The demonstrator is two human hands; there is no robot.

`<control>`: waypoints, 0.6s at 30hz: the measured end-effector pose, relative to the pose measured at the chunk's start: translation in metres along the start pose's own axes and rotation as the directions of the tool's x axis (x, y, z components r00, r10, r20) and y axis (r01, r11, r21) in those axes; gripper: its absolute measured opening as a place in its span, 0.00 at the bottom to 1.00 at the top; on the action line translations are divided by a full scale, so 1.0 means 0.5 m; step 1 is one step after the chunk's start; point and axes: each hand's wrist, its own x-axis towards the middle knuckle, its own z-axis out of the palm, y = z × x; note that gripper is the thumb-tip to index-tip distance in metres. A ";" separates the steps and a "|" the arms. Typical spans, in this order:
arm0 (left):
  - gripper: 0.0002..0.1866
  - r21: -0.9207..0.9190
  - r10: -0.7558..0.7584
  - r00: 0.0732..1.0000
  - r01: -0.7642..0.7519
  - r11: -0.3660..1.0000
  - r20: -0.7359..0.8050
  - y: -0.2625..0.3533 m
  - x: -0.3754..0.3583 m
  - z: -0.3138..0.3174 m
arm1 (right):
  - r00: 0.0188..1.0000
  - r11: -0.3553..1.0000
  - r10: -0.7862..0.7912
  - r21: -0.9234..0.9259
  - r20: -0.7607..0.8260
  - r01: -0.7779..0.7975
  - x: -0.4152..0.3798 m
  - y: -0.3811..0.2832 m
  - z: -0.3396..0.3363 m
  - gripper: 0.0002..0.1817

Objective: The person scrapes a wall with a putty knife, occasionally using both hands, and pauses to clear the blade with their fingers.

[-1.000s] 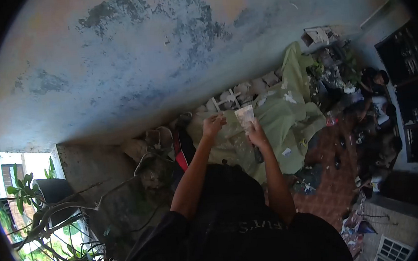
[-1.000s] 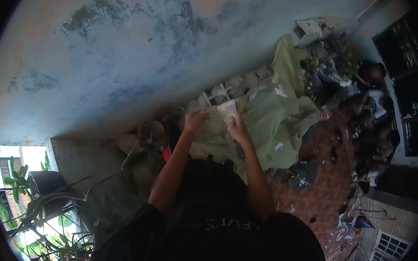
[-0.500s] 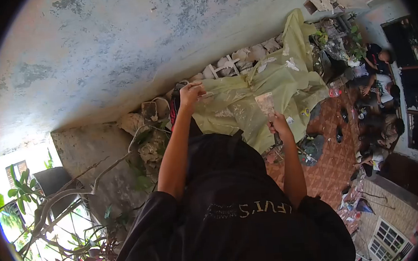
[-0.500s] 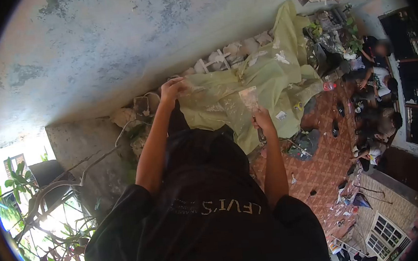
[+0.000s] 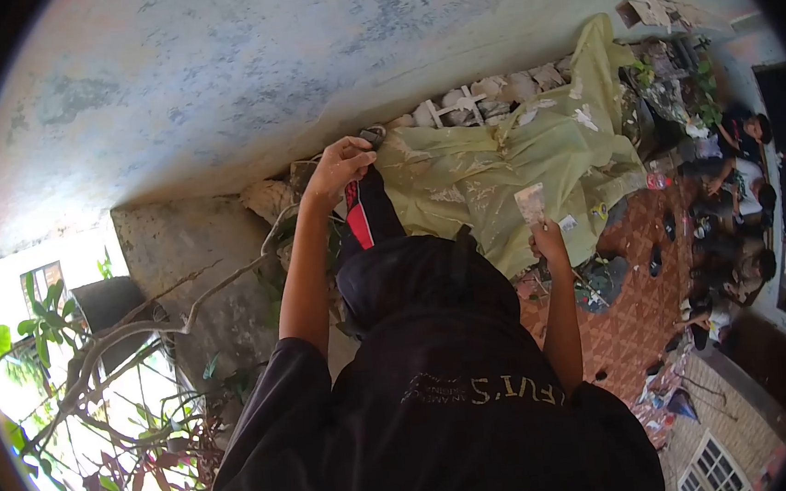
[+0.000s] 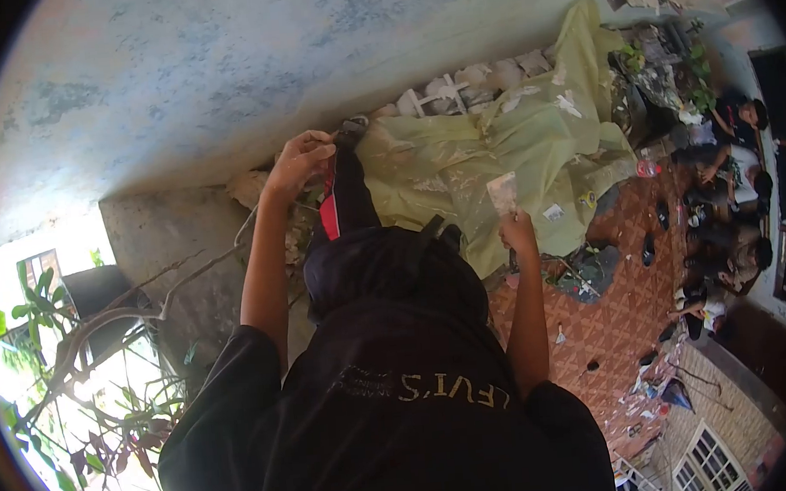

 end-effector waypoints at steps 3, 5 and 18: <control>0.08 -0.330 0.073 0.948 -0.179 0.927 -0.310 0.039 -0.037 -0.016 | 1.000 1.000 -0.009 -0.017 0.005 0.009 -0.007 0.000 0.001 0.09; 0.09 -0.339 0.145 0.920 -0.276 0.899 -0.364 0.001 -0.024 -0.070 | 1.000 1.000 -0.008 -0.008 0.014 0.008 -0.006 -0.007 0.002 0.09; 0.13 0.022 0.262 0.887 -0.274 0.961 -0.381 -0.078 -0.046 -0.156 | 0.906 0.932 -0.345 -0.025 0.245 0.362 -0.002 -0.228 0.163 0.08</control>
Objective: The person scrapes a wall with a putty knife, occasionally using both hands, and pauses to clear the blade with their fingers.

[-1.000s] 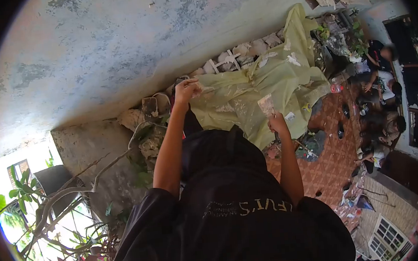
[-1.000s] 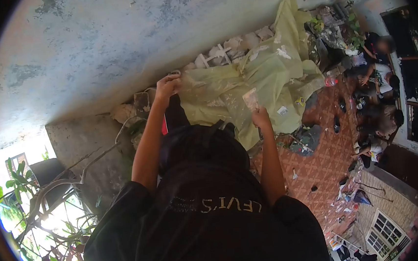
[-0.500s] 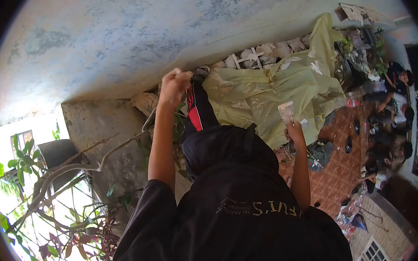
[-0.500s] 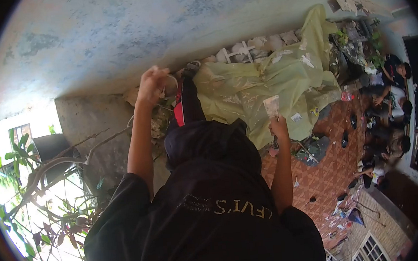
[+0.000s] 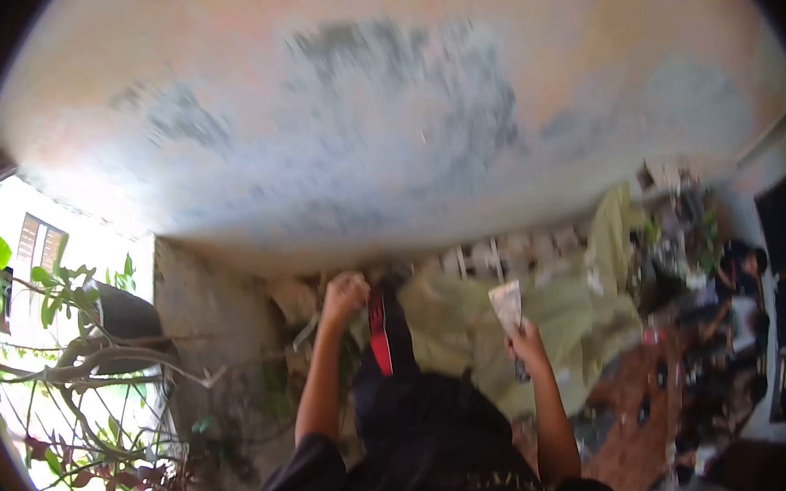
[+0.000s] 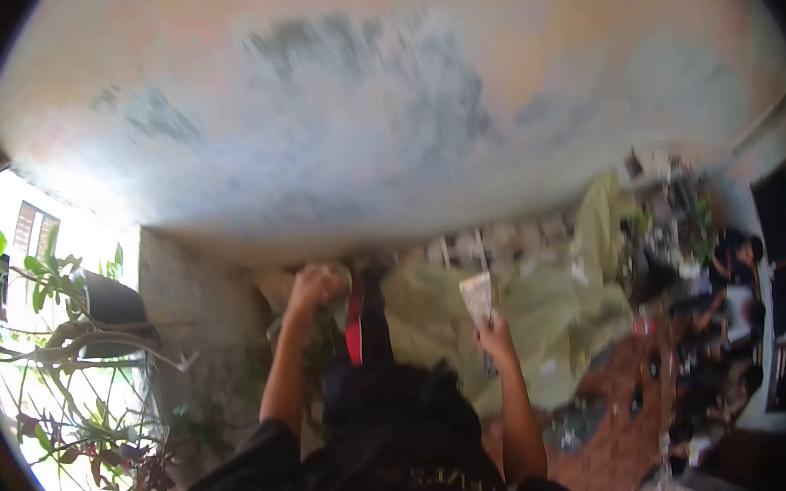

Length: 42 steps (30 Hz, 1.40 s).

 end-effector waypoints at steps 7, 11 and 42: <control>0.19 -0.197 0.079 0.996 -0.072 0.978 0.028 0.209 0.025 0.109 | 0.913 0.947 -0.245 0.285 0.326 0.152 0.036 -0.377 0.156 0.08; 0.26 -0.302 0.125 0.990 -0.099 0.948 0.068 0.331 0.009 0.152 | 0.854 0.935 -0.220 0.350 0.471 0.048 0.035 -0.477 0.265 0.10; 0.19 -0.426 0.533 0.789 -0.614 0.665 -0.305 0.717 0.261 0.193 | 0.644 0.643 -0.762 0.185 0.062 0.743 0.124 -0.896 0.429 0.24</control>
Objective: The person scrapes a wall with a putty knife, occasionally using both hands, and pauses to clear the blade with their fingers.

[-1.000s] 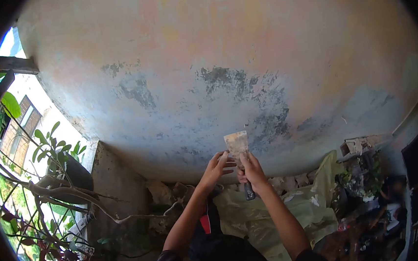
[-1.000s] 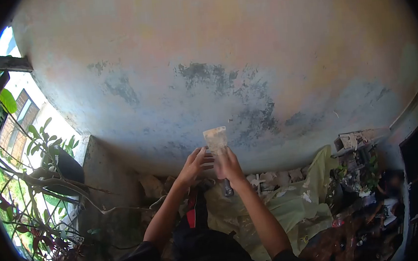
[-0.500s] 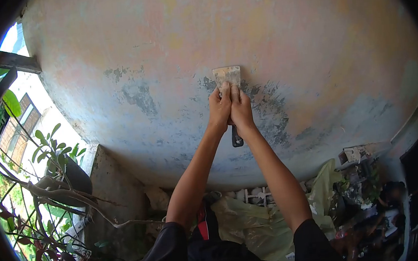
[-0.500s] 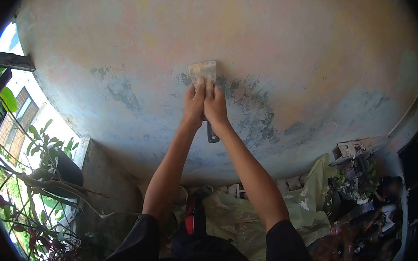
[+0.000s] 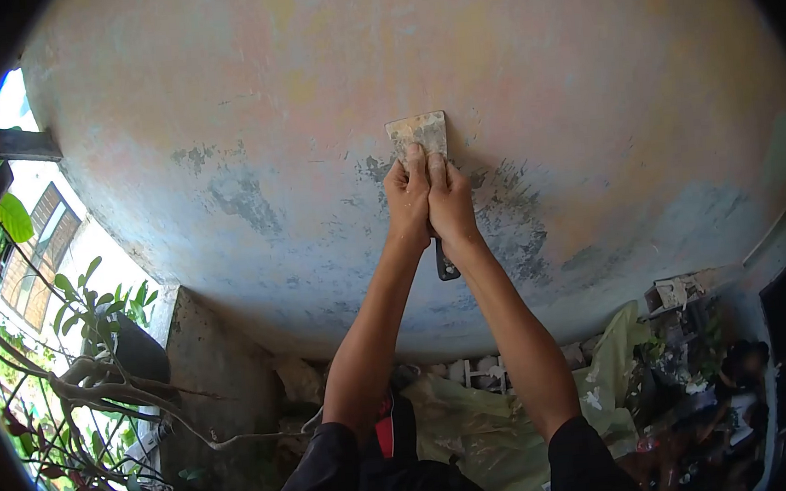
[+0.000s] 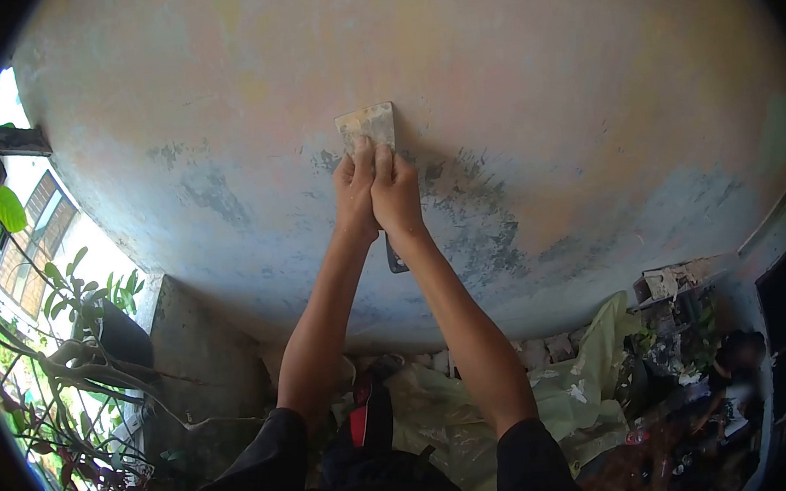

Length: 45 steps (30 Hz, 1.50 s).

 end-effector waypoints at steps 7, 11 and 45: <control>0.19 0.042 0.022 1.000 -0.023 0.999 0.012 0.077 0.044 0.027 | 0.999 0.996 0.015 0.087 0.034 -0.018 0.031 -0.080 0.022 0.24; 0.19 0.057 0.063 0.998 -0.063 0.996 0.010 0.064 0.035 0.020 | 0.999 0.995 -0.027 0.094 0.046 0.023 0.023 -0.064 0.021 0.24; 0.11 0.431 0.249 0.922 -0.361 0.827 0.295 0.053 0.068 -0.025 | 0.958 0.972 -0.223 -0.118 -0.182 0.204 0.041 -0.052 0.062 0.22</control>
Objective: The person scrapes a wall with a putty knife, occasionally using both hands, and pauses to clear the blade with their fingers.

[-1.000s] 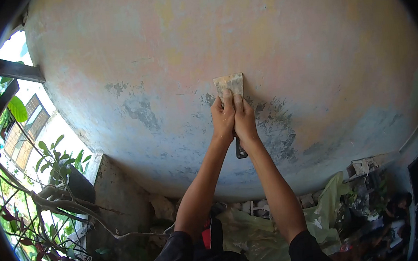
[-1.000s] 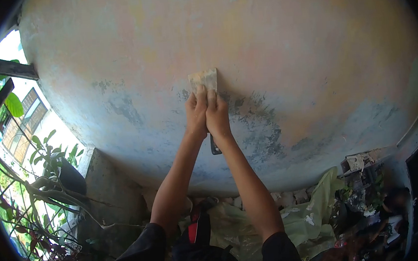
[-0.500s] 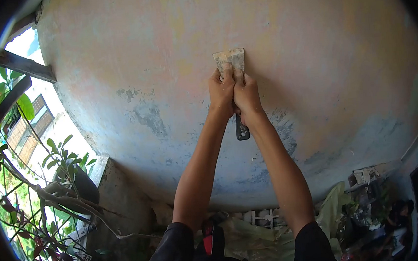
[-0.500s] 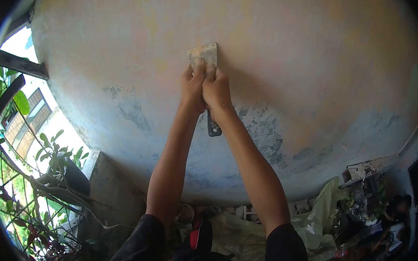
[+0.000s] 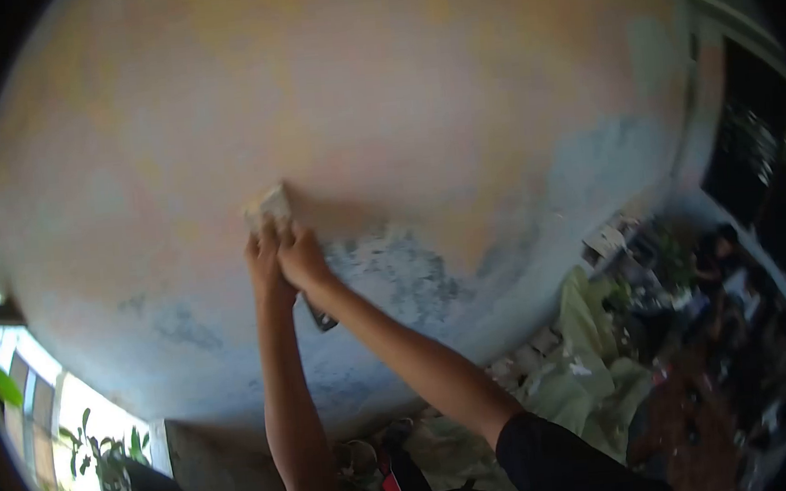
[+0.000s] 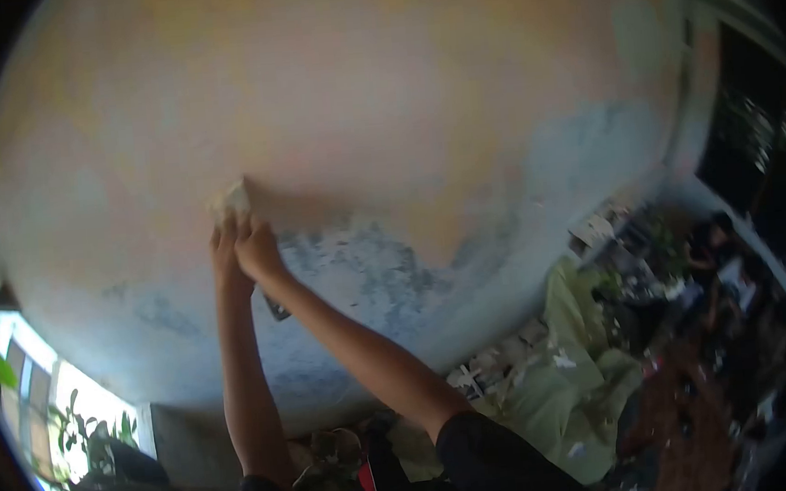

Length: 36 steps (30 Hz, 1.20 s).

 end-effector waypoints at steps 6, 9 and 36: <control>0.12 0.437 -0.521 0.722 0.329 0.837 0.455 -0.465 -0.653 0.136 | 0.697 0.703 0.660 -0.094 -0.280 -0.704 -0.495 0.519 -0.227 0.23; 0.16 0.035 -0.673 0.092 0.984 0.172 0.734 -0.334 -0.920 0.203 | 0.470 0.483 0.824 -0.043 -0.315 -0.875 -0.764 0.444 -0.439 0.21; 0.15 0.376 -0.573 0.069 0.690 0.619 0.817 -0.201 -0.849 0.366 | 0.387 0.452 0.878 0.218 -0.282 -0.865 -0.920 0.211 -0.667 0.17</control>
